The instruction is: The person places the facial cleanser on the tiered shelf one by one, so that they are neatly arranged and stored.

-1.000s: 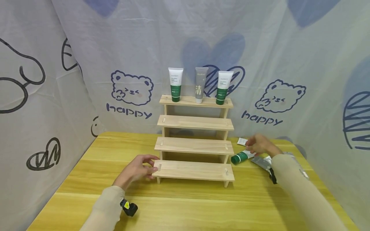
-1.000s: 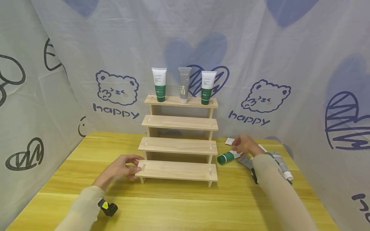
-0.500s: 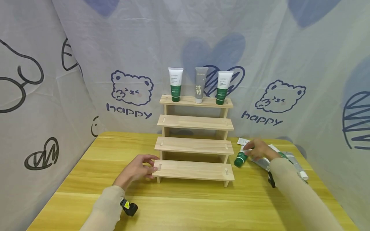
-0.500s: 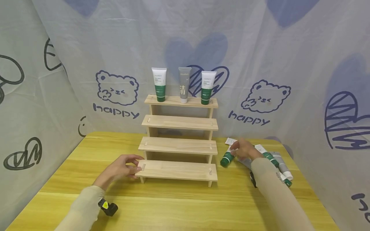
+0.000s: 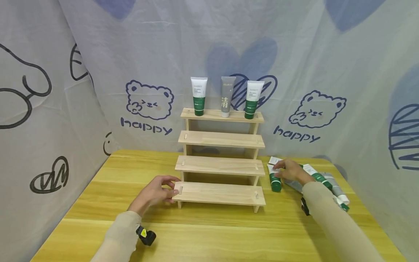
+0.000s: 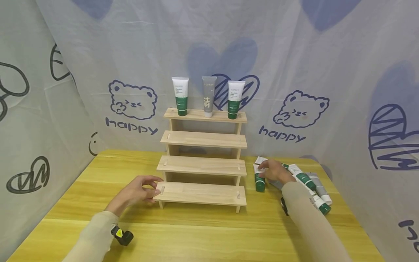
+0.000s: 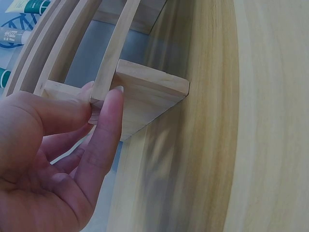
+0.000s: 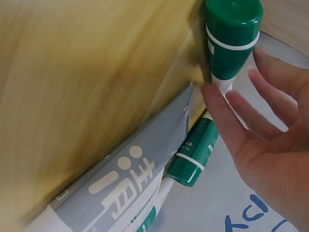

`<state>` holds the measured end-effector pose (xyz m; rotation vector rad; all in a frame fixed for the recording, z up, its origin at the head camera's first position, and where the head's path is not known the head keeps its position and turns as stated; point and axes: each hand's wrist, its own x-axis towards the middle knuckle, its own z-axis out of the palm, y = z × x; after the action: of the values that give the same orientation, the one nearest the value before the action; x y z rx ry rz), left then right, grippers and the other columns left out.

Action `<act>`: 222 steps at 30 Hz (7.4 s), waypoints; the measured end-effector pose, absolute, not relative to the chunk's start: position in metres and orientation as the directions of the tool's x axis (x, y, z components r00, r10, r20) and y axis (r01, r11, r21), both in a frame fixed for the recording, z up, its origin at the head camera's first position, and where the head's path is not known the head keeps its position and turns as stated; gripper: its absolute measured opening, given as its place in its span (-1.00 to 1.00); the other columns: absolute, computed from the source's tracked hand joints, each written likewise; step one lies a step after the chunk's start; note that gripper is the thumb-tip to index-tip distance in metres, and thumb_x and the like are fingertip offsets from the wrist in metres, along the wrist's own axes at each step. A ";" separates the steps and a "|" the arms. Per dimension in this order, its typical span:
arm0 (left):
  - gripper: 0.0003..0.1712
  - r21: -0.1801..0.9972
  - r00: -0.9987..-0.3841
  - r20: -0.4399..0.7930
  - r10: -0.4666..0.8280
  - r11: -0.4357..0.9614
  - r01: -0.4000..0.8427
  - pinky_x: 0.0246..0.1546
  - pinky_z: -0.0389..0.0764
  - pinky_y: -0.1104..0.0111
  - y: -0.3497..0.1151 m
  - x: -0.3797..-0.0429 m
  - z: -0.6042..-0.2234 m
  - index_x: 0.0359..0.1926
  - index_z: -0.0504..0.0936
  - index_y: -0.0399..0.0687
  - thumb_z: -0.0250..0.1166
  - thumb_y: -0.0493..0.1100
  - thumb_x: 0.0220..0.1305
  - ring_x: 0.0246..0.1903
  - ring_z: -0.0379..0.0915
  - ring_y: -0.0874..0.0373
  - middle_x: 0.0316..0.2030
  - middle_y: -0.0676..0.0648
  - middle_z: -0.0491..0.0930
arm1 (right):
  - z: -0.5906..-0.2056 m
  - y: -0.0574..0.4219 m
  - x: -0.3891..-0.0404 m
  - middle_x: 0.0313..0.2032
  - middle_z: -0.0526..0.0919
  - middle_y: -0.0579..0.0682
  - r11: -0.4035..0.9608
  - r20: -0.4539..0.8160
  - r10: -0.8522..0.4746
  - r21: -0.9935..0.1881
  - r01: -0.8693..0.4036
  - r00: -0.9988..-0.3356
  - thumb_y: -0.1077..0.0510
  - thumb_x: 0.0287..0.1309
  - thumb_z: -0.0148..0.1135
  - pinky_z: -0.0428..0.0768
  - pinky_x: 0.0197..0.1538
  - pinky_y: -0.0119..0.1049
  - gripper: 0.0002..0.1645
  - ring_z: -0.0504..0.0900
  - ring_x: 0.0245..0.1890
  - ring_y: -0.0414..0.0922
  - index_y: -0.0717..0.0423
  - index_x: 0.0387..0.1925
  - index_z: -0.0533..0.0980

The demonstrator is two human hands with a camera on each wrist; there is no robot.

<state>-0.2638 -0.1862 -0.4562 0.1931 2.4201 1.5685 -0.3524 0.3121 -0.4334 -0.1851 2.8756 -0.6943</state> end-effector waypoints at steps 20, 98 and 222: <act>-0.53 0.909 -0.963 -0.142 0.227 0.415 -0.037 -0.30 0.85 0.18 -0.186 -0.262 -0.456 0.26 0.59 -0.24 0.35 -0.40 0.34 -0.48 0.68 0.10 -0.07 -0.25 0.53 | -0.437 0.306 -0.352 -0.02 0.68 0.39 0.887 -0.233 0.002 -0.448 0.109 -0.973 -0.02 0.23 0.48 0.56 0.34 0.19 0.00 0.76 -0.16 0.07 0.58 0.37 0.23; -0.53 0.908 -0.963 -0.139 0.232 0.418 -0.030 -0.30 0.85 0.19 -0.185 -0.265 -0.458 0.25 0.59 -0.24 0.35 -0.39 0.34 -0.49 0.69 0.09 -0.07 -0.25 0.51 | -0.417 0.310 -0.350 -0.20 0.58 0.23 0.769 -0.212 -0.065 -0.633 0.086 -0.975 0.09 0.33 0.36 0.85 -0.14 -0.02 -0.18 0.70 -0.34 0.02 0.42 0.40 0.21; -0.51 0.917 -0.961 -0.128 0.245 0.399 -0.020 -0.32 0.84 0.23 -0.186 -0.266 -0.459 0.28 0.56 -0.27 0.35 -0.39 0.34 -0.44 0.66 0.11 -0.08 -0.24 0.54 | -0.319 0.140 -0.338 0.09 0.70 0.33 0.404 0.354 -0.082 -0.843 -0.355 -0.932 0.26 0.25 0.41 0.70 0.00 -0.30 -0.35 0.71 -0.04 0.14 0.25 0.33 0.39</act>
<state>-0.2660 -0.1863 -0.4589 0.1981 2.4153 1.5874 -0.3385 0.1401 -0.3194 -0.4528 2.8394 -1.8159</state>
